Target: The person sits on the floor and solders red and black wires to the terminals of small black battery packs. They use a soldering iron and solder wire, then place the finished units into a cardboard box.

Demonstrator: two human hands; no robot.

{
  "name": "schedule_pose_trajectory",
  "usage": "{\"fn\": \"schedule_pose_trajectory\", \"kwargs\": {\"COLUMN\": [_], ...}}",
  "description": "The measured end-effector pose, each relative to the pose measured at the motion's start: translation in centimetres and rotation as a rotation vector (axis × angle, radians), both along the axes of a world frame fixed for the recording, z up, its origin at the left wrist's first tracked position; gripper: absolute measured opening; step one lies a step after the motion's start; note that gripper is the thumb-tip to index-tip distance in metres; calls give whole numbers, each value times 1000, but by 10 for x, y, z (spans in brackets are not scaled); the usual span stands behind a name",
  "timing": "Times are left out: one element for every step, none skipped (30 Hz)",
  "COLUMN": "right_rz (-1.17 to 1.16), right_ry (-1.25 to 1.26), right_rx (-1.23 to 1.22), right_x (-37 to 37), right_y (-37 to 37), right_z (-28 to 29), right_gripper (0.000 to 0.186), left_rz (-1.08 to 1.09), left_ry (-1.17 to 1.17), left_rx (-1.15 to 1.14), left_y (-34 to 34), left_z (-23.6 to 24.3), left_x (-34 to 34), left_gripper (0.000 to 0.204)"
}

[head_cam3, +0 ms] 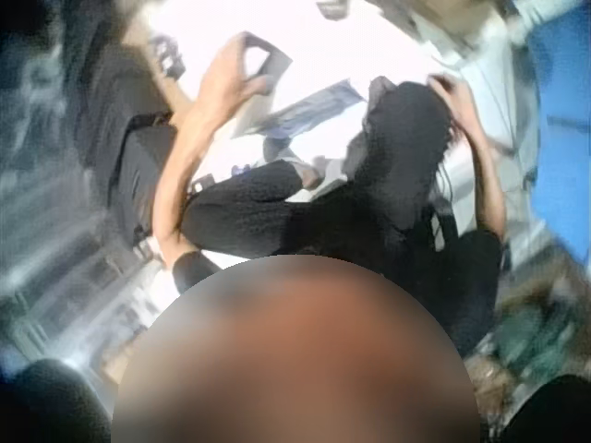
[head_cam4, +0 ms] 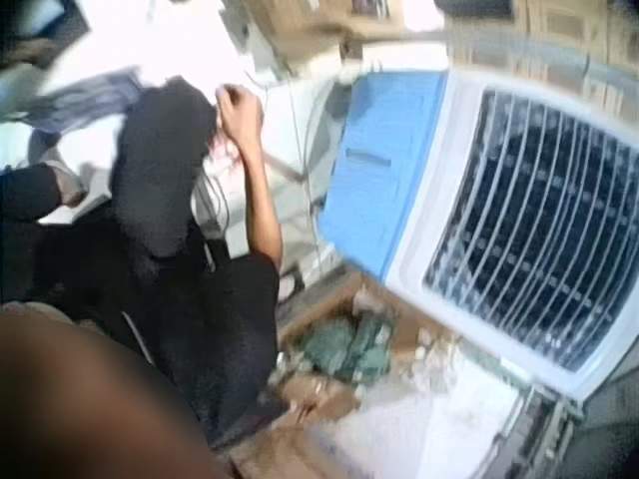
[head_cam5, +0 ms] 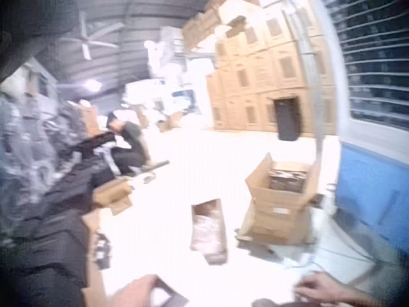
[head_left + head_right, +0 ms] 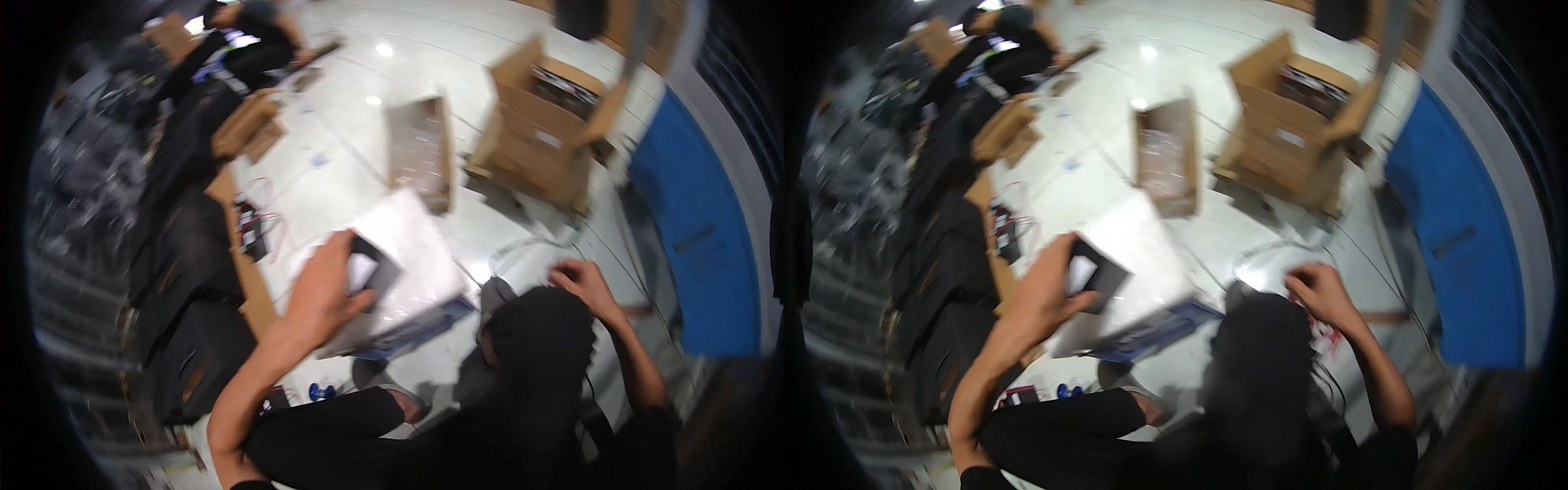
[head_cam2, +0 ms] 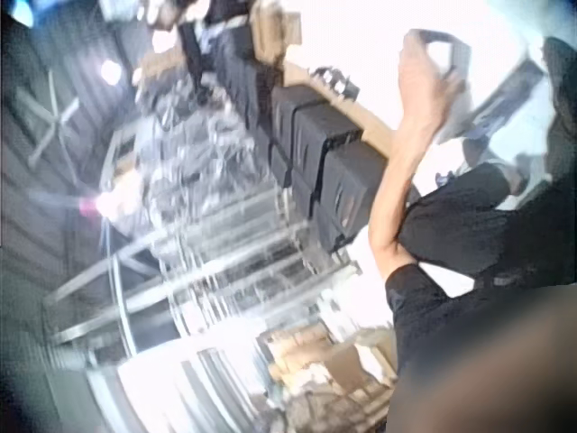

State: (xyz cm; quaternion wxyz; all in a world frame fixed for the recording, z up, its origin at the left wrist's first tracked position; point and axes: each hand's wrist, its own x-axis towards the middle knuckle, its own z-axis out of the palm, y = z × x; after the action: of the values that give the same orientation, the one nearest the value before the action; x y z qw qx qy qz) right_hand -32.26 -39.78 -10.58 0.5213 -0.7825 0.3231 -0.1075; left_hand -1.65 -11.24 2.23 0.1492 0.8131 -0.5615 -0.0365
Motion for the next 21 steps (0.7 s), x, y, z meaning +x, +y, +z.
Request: {"fn": "schedule_pose_trajectory", "kwargs": {"right_rz": [27, 27, 12, -103, -145, -250, -309, -414, -493, -584, -594, -616, -639, -601, -564, -538, -500, -473, -447, -420, -373], "right_ry": [43, 59, -15, 36, -43, 11, -14, -51, -10, 51, 102, 175, 249, 306, 364, 446, 462, 498, 541, 647, 649], "right_rx": [-130, -230, -237, -126, -44, -88, -130, -93, -135, -164, -218, -266, -317, -398, -479, -542, -556, -556, -549, -463, -447], "right_x": [-6, -15, -25, -38, -49, -56, -64, -74, -84, -93, -102, -112, -119, -126, -131, -134, -139, -141, -141, -137, -138], "right_y": [-5, -11, -17, -25, -35, -51, -66, -80, -96, -109, -120, -130, -139, -144, -146, -147, -145, -142, -140, -138, -135], "right_z": [-4, -9, -15, -19, -23, -27, -31, -36, -41, -49, -59, -71, -85, -102, -120, -138, -156, -171, -186, -199, -208], "right_gripper": [28, 30, 24, 27, 30, 30, 30, 29, 29, 28, 26, 25, 23, 22, 20, 19, 19, 19, 18, 19, 21], "left_rz": [3, -1, -39, 11, 18, 80, 51, 68, 97, 86, 85, 98, 89, 92, 84, 94, 94, 81, 121, 144, 180], "left_ry": [14, 8, 19, 159, 119, 129, 134, 148, 183, 171, 178, 206, 178, 170, 176, 189, 216, 258, 253, 264, 275], "left_rx": [24, 35, 30, 12, 57, 85, 65, 78, 86, 96, 100, 102, 107, 111, 95, 90, 64, 26, 35, 33, 34], "left_y": [2, 3, 2, 3, 3, 2, 0, -1, -2, -2, -2, -2, 0, 1, 2, 3, 4, 4, 4, 4, 4], "left_z": [-1, -2, 0, 1, 5, 7, 10, 12, 14, 15, 15, 15, 14, 14, 13, 12, 11, 11, 11, 12, 13], "left_x": [4, 5, 7, 5, 4, 2, 0, -2, -3, -3, -3, -3, -3, -2, -2, -1, -1, 0, 2, 3, 4], "left_gripper": [87, 90, 92, 93, 93, 94, 94, 95, 95, 95, 96, 96, 96, 97, 97, 97, 97, 97, 96, 95, 95]}}
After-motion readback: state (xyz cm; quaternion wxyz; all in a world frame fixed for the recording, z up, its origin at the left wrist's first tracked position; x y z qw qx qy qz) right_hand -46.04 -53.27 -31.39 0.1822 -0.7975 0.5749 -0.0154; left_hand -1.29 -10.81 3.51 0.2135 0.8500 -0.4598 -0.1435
